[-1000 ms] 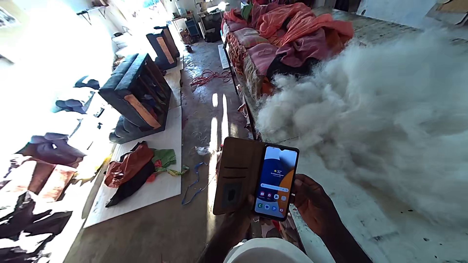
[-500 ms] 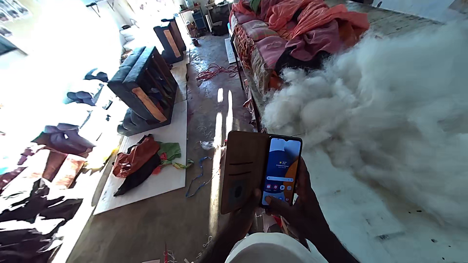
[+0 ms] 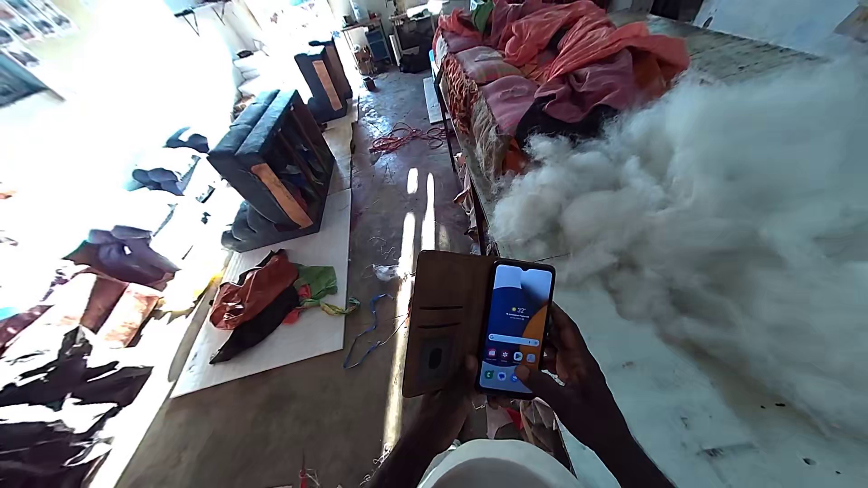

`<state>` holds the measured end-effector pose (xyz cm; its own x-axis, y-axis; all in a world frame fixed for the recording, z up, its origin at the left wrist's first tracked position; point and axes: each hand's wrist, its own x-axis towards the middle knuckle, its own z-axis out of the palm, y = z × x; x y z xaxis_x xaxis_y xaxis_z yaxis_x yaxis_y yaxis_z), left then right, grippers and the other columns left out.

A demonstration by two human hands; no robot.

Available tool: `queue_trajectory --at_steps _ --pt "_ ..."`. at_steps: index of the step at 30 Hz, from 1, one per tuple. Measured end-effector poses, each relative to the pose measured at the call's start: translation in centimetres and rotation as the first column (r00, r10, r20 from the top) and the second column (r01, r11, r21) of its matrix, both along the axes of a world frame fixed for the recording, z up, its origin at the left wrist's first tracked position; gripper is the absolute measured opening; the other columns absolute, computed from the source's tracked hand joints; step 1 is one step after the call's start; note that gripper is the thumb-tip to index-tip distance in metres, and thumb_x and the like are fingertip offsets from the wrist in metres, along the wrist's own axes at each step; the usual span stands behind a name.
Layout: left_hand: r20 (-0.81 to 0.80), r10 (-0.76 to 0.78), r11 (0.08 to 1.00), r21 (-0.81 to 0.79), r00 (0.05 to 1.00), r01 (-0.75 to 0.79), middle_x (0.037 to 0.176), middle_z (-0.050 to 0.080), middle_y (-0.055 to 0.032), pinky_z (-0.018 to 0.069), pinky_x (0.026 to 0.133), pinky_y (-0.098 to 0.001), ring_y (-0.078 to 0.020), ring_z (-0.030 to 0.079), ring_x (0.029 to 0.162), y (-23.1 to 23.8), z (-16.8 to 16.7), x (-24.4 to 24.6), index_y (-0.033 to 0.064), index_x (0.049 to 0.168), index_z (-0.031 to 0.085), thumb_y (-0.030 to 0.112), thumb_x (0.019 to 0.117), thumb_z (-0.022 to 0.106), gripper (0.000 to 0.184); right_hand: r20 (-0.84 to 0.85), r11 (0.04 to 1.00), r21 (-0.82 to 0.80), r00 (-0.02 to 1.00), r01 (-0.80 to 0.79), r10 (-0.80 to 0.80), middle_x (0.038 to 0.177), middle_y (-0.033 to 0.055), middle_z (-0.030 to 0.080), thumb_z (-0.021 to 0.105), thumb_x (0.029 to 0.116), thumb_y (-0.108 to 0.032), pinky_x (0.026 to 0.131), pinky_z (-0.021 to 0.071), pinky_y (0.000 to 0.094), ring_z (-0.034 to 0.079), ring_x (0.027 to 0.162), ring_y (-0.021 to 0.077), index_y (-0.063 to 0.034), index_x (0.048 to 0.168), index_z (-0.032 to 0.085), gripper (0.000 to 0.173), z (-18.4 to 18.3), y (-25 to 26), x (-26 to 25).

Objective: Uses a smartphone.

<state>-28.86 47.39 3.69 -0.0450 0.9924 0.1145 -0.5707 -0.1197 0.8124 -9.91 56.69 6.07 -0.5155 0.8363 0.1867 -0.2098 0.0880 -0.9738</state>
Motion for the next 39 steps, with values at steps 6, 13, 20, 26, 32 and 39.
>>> queue_trajectory --at_steps 6,13,20,26,32,39 --pt "-0.002 -0.012 1.000 0.010 1.000 0.012 0.112 0.072 -0.0177 0.0627 0.080 -0.0394 -0.0244 0.074 0.090 0.0 0.0 0.1 0.0035 0.127 0.063 0.033 0.1053 0.056 0.038 0.013 1.000 0.013 1.000 0.018 -0.018 0.131 0.0073 0.063 0.077 0.0869 -0.029 0.086 0.0621 0.0389 0.067 0.111 0.0259 -0.0242 0.157 0.036 0.081 -0.1 0.4 0.4" --pt "-0.025 0.004 1.000 -0.002 1.000 -0.005 0.109 0.073 -0.0158 0.0625 0.080 -0.0387 -0.0231 0.074 0.088 0.1 0.2 0.2 0.0052 0.125 0.064 0.034 0.1045 0.057 0.036 0.014 1.000 0.005 1.000 0.007 -0.008 0.131 0.0065 0.063 0.076 0.0880 -0.027 0.088 0.0617 0.0396 0.067 0.112 0.0266 -0.0247 0.156 0.037 0.079 0.3 0.5 0.4" --pt "-0.026 -0.013 1.000 0.015 1.000 0.013 0.109 0.074 -0.0154 0.0630 0.080 -0.0387 -0.0231 0.074 0.089 -0.1 0.2 0.1 0.0054 0.124 0.066 0.033 0.1052 0.056 0.035 -0.006 0.999 -0.004 0.999 0.053 -0.053 0.127 0.0068 0.066 0.074 0.0880 -0.023 0.090 0.0609 0.0385 0.068 0.111 0.0251 -0.0221 0.153 0.042 0.073 1.2 0.8 0.1" --pt "-0.029 -0.029 0.999 0.013 0.999 0.030 0.108 0.074 -0.0150 0.0627 0.080 -0.0381 -0.0223 0.074 0.089 -0.2 0.3 0.2 0.0051 0.124 0.065 0.032 0.1050 0.057 0.034 -0.071 0.994 -0.036 0.992 0.107 -0.109 0.120 0.0081 0.069 0.069 0.0892 -0.015 0.084 0.0621 0.0369 0.071 0.102 0.0236 -0.0187 0.148 0.044 0.064 2.5 1.2 -0.5" --pt "-0.015 -0.021 1.000 0.019 1.000 0.021 0.110 0.074 -0.0135 0.0627 0.082 -0.0378 -0.0217 0.074 0.091 -0.3 0.2 0.2 0.0073 0.123 0.067 0.030 0.1047 0.058 0.031 -0.098 0.988 -0.074 0.985 0.135 -0.142 0.113 0.0082 0.071 0.066 0.0902 -0.013 0.079 0.0624 0.0340 0.072 0.096 0.0207 -0.0160 0.141 0.048 0.054 2.9 1.1 -1.1" --pt "0.001 -0.015 1.000 0.013 1.000 0.015 0.111 0.074 -0.0146 0.0632 0.080 -0.0386 -0.0227 0.074 0.090 -0.3 0.0 0.1 0.0067 0.123 0.066 0.029 0.1041 0.059 0.030 -0.082 0.990 -0.050 0.987 0.134 -0.137 0.112 0.0095 0.071 0.065 0.0913 -0.015 0.079 0.0625 0.0349 0.072 0.095 0.0223 -0.0150 0.141 0.048 0.052 2.7 1.3 -1.0"
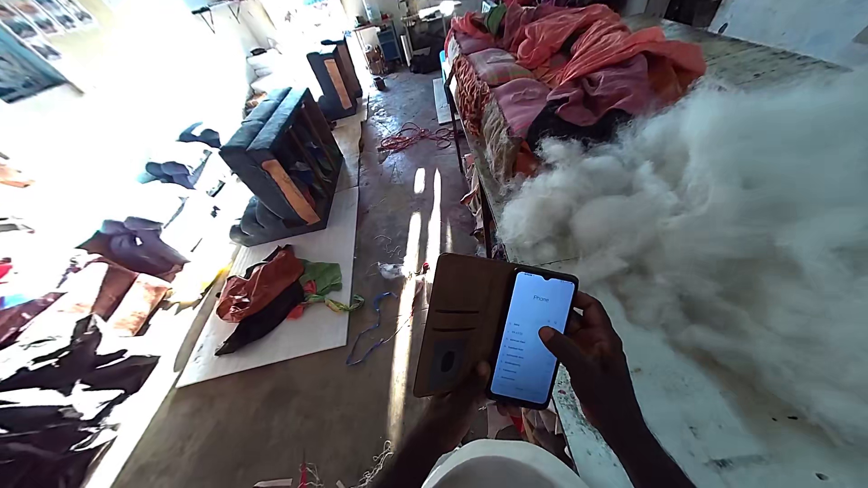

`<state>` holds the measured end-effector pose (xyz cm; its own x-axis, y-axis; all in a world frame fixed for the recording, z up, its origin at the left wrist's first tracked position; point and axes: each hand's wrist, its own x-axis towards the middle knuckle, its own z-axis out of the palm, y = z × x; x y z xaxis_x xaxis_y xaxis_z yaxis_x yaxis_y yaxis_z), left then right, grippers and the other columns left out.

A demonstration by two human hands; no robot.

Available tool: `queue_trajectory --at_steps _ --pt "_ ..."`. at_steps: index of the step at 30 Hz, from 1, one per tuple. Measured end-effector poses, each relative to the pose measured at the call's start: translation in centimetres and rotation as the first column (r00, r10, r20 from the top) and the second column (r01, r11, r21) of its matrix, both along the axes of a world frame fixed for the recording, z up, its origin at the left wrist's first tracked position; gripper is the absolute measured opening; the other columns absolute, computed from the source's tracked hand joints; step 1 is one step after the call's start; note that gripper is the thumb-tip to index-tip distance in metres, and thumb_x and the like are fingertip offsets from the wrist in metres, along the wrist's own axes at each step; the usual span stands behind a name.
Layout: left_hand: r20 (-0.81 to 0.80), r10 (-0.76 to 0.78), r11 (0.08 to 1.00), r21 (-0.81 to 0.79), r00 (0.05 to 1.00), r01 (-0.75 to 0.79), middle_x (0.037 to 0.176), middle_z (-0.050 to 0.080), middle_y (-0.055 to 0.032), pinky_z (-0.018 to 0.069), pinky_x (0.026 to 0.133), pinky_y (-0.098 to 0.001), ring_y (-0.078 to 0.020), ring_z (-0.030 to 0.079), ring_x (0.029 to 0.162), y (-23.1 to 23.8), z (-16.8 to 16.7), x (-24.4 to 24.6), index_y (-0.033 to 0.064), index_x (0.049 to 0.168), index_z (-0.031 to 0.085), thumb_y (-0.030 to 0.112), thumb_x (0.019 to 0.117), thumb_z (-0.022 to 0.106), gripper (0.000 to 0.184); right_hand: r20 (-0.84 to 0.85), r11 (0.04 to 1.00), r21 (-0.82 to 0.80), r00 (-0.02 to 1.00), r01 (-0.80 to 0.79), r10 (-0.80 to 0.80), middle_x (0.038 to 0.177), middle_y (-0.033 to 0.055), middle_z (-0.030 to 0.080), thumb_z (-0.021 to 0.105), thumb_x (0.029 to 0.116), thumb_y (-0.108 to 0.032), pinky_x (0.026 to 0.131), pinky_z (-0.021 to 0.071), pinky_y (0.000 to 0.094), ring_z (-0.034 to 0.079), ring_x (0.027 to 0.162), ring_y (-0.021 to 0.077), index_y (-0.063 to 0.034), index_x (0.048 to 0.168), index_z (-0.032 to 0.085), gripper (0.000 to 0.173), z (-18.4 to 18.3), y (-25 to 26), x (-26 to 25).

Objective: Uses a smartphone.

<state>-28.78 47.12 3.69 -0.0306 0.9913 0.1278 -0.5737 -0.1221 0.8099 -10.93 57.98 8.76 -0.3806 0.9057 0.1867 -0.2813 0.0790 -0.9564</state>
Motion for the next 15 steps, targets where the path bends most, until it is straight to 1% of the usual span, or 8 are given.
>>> queue_trajectory --at_steps 3,6,9,12,15 --pt "0.004 -0.008 1.000 0.002 1.000 0.008 0.111 0.073 -0.0146 0.0632 0.080 -0.0384 -0.0229 0.074 0.090 0.05 0.00 0.04 0.0064 0.124 0.066 0.030 0.1040 0.059 0.032 0.007 1.000 0.010 1.000 0.009 -0.009 0.113 0.0085 0.071 0.065 0.0906 -0.015 0.081 0.0619 0.0350 0.072 0.097 0.0218 -0.0151 0.141 0.048 0.053 -0.10 0.15 0.02" --pt "-0.018 -0.026 1.000 -0.011 1.000 0.025 0.109 0.074 -0.0144 0.0631 0.080 -0.0381 -0.0224 0.074 0.089 0.07 0.04 -0.07 0.0065 0.124 0.066 0.034 0.1043 0.058 0.034 0.019 1.000 0.007 0.999 0.026 -0.027 0.113 0.0068 0.072 0.066 0.0895 -0.012 0.080 0.0616 0.0343 0.072 0.095 0.0205 -0.0157 0.142 0.048 0.055 -0.04 0.14 0.07" --pt "-0.028 -0.012 1.000 -0.007 1.000 0.012 0.109 0.074 -0.0128 0.0627 0.080 -0.0367 -0.0204 0.074 0.089 0.10 0.11 0.03 0.0078 0.123 0.067 0.034 0.1042 0.058 0.033 0.047 0.999 0.013 0.998 0.032 -0.033 0.113 0.0058 0.072 0.068 0.0884 -0.013 0.078 0.0619 0.0345 0.072 0.094 0.0206 -0.0173 0.144 0.047 0.059 -0.13 0.18 0.23" --pt "-0.019 -0.011 1.000 -0.001 1.000 0.011 0.109 0.074 -0.0133 0.0627 0.081 -0.0372 -0.0210 0.074 0.090 0.11 -0.04 0.07 0.0072 0.123 0.067 0.032 0.1046 0.058 0.032 0.041 1.000 0.021 0.999 0.012 -0.013 0.115 0.0065 0.071 0.070 0.0880 -0.015 0.079 0.0618 0.0357 0.071 0.095 0.0223 -0.0168 0.145 0.046 0.062 -0.28 0.22 0.38" --pt "-0.019 -0.010 1.000 -0.005 1.000 0.010 0.110 0.074 -0.0138 0.0627 0.081 -0.0374 -0.0215 0.074 0.090 0.01 -0.05 0.15 0.0063 0.124 0.066 0.031 0.1046 0.058 0.033 0.030 1.000 0.020 0.999 0.009 -0.009 0.114 0.0068 0.071 0.069 0.0884 -0.015 0.078 0.0619 0.0350 0.072 0.094 0.0221 -0.0171 0.145 0.045 0.062 -0.17 0.24 0.36"
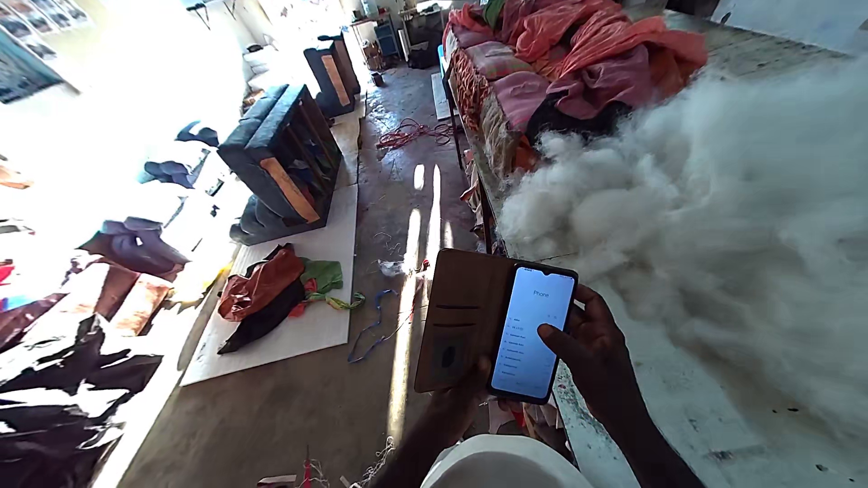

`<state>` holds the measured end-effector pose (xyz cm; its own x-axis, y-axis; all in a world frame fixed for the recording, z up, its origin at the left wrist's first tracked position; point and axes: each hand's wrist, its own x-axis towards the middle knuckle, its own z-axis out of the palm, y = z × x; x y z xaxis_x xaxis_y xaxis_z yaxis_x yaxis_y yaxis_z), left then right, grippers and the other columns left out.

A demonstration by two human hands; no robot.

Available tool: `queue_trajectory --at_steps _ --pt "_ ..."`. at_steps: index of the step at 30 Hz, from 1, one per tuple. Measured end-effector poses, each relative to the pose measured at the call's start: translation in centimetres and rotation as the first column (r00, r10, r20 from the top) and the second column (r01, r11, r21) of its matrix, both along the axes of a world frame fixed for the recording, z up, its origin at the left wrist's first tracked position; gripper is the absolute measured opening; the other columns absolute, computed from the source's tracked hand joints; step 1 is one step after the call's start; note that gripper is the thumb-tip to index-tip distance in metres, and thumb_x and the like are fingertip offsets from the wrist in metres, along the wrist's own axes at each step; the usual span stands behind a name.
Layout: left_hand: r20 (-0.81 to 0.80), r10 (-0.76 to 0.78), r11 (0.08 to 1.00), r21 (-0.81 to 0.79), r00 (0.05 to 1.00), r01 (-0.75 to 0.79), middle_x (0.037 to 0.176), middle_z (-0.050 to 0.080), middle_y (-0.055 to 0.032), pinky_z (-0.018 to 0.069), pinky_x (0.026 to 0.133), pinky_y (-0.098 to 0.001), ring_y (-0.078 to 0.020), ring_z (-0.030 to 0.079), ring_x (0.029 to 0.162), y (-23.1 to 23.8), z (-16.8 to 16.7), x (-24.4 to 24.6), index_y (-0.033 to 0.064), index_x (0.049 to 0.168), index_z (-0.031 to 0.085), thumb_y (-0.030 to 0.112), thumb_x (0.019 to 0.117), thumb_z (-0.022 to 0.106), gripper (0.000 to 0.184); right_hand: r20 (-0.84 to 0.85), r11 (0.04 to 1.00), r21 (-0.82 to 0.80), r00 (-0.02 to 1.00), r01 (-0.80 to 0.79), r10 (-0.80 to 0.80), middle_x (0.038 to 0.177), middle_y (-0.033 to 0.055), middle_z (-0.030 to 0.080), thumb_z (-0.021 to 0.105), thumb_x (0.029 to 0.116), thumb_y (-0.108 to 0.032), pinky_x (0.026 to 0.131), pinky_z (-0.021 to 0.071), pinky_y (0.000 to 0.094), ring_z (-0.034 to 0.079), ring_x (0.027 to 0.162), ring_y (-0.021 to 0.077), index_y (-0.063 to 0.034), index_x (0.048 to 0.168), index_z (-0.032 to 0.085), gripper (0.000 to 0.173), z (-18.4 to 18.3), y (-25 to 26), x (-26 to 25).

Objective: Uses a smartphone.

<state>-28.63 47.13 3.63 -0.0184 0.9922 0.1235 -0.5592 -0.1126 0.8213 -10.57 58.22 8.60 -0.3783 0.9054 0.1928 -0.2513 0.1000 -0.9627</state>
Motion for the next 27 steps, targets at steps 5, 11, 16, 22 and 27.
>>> queue_trajectory --at_steps 5,11,16,22,27 --pt "-0.010 0.002 1.000 0.000 1.000 -0.002 0.108 0.074 -0.0143 0.0628 0.081 -0.0382 -0.0220 0.074 0.089 0.0 -0.1 0.0 0.0060 0.123 0.066 0.031 0.1043 0.058 0.032 -0.028 0.999 -0.039 1.000 -0.003 0.002 0.113 0.0082 0.071 0.071 0.0884 -0.015 0.077 0.0630 0.0346 0.072 0.094 0.0219 -0.0186 0.146 0.043 0.064 0.5 -0.2 -0.4" --pt "-0.024 0.016 1.000 0.000 1.000 -0.016 0.108 0.074 -0.0139 0.0632 0.079 -0.0370 -0.0216 0.074 0.088 0.0 0.1 0.0 0.0068 0.121 0.067 0.032 0.1032 0.060 0.032 -0.038 0.999 -0.050 0.999 -0.020 0.018 0.113 0.0089 0.071 0.074 0.0865 -0.013 0.077 0.0638 0.0363 0.073 0.095 0.0236 -0.0197 0.147 0.041 0.069 0.2 -0.4 -0.6" --pt "-0.018 0.018 1.000 -0.004 1.000 -0.018 0.108 0.074 -0.0141 0.0630 0.079 -0.0367 -0.0211 0.074 0.088 -0.1 0.0 -0.1 0.0069 0.122 0.067 0.033 0.1039 0.059 0.033 0.073 0.999 0.000 0.996 -0.052 0.052 0.119 0.0026 0.070 0.083 0.0782 -0.010 0.087 0.0622 0.0358 0.071 0.105 0.0213 -0.0268 0.153 0.037 0.090 -0.2 -0.6 0.0" --pt "0.008 0.018 1.000 -0.022 1.000 -0.018 0.108 0.074 -0.0151 0.0630 0.079 -0.0384 -0.0225 0.074 0.088 -0.4 -0.2 -0.1 0.0057 0.122 0.066 0.031 0.1033 0.060 0.032 0.074 0.996 0.012 0.994 -0.084 0.083 0.123 0.0032 0.068 0.082 0.0802 -0.013 0.087 0.0620 0.0373 0.070 0.105 0.0220 -0.0285 0.158 0.032 0.093 -0.2 -0.3 0.4" --pt "0.018 0.012 1.000 -0.016 1.000 -0.011 0.109 0.074 -0.0147 0.0630 0.080 -0.0382 -0.0222 0.074 0.089 -0.5 -0.1 -0.1 0.0065 0.123 0.066 0.031 0.1033 0.060 0.032 0.002 0.996 -0.009 0.996 -0.085 0.085 0.126 0.0068 0.067 0.074 0.0873 -0.014 0.087 0.0625 0.0390 0.070 0.106 0.0252 -0.0254 0.157 0.033 0.081 0.2 -0.5 0.0"
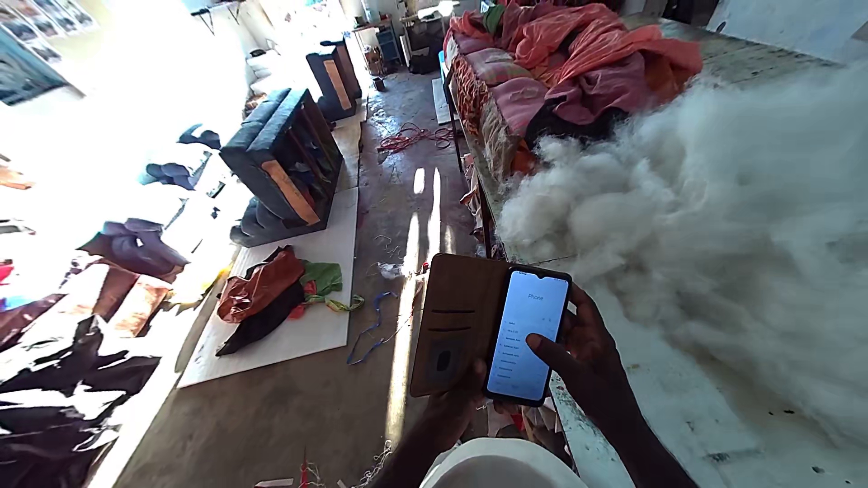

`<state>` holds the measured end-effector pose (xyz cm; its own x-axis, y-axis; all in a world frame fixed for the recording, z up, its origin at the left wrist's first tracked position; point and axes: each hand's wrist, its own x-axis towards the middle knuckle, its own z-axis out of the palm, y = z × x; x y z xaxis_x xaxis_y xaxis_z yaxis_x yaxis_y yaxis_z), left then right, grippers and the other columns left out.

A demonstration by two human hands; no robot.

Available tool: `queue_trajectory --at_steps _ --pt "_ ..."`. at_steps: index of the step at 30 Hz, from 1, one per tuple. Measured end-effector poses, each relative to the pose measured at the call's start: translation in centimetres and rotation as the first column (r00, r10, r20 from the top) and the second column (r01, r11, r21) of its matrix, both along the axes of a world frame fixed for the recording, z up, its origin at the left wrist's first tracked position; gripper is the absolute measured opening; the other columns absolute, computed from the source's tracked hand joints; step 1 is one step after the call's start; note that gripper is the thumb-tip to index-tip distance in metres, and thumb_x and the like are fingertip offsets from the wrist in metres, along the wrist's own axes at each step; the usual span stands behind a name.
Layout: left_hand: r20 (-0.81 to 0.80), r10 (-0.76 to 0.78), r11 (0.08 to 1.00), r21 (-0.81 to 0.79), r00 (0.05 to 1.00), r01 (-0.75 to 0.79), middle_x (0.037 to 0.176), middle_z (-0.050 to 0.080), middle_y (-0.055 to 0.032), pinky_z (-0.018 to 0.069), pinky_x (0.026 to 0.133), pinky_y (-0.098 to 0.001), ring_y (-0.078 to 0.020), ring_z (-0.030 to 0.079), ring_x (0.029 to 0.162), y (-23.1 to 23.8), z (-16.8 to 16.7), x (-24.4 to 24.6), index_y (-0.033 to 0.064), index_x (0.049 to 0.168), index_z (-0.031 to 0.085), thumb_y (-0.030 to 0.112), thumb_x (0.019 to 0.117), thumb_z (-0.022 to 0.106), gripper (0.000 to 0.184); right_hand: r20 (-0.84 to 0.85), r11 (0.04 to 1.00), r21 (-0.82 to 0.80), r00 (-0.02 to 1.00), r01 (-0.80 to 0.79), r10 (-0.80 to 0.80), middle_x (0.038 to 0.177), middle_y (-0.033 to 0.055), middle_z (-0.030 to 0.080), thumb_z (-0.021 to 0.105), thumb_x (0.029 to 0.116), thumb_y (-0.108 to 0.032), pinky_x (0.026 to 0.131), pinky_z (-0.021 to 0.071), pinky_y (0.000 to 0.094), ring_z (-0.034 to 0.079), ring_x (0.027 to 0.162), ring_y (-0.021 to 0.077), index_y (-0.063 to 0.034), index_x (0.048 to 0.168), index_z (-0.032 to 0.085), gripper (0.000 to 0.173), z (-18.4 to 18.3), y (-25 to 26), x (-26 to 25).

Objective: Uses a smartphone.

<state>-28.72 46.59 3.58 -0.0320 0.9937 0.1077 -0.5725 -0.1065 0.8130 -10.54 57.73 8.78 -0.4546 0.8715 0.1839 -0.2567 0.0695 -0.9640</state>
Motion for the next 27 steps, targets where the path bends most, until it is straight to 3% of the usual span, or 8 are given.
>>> queue_trajectory --at_steps 17,27 --pt "-0.055 0.062 0.998 0.007 0.997 -0.061 0.107 0.073 -0.0140 0.0627 0.081 -0.0392 -0.0218 0.073 0.089 -0.7 -0.3 0.0 0.0045 0.122 0.066 0.030 0.1026 0.062 0.033 -0.042 0.993 -0.038 0.993 0.111 -0.112 0.116 0.0078 0.070 0.075 0.0871 -0.009 0.075 0.0648 0.0356 0.073 0.095 0.0230 -0.0219 0.148 0.040 0.072 0.7 -0.8 -1.8" --pt "-0.018 0.039 0.999 -0.003 0.999 -0.039 0.107 0.074 -0.0143 0.0632 0.079 -0.0391 -0.0226 0.074 0.087 -0.6 -0.3 -0.2 0.0063 0.122 0.067 0.033 0.1023 0.062 0.034 -0.061 0.997 -0.045 0.996 0.064 -0.067 0.118 0.0090 0.070 0.067 0.0920 -0.014 0.080 0.0633 0.0361 0.073 0.098 0.0230 -0.0197 0.148 0.042 0.062 0.4 -0.6 -1.4"
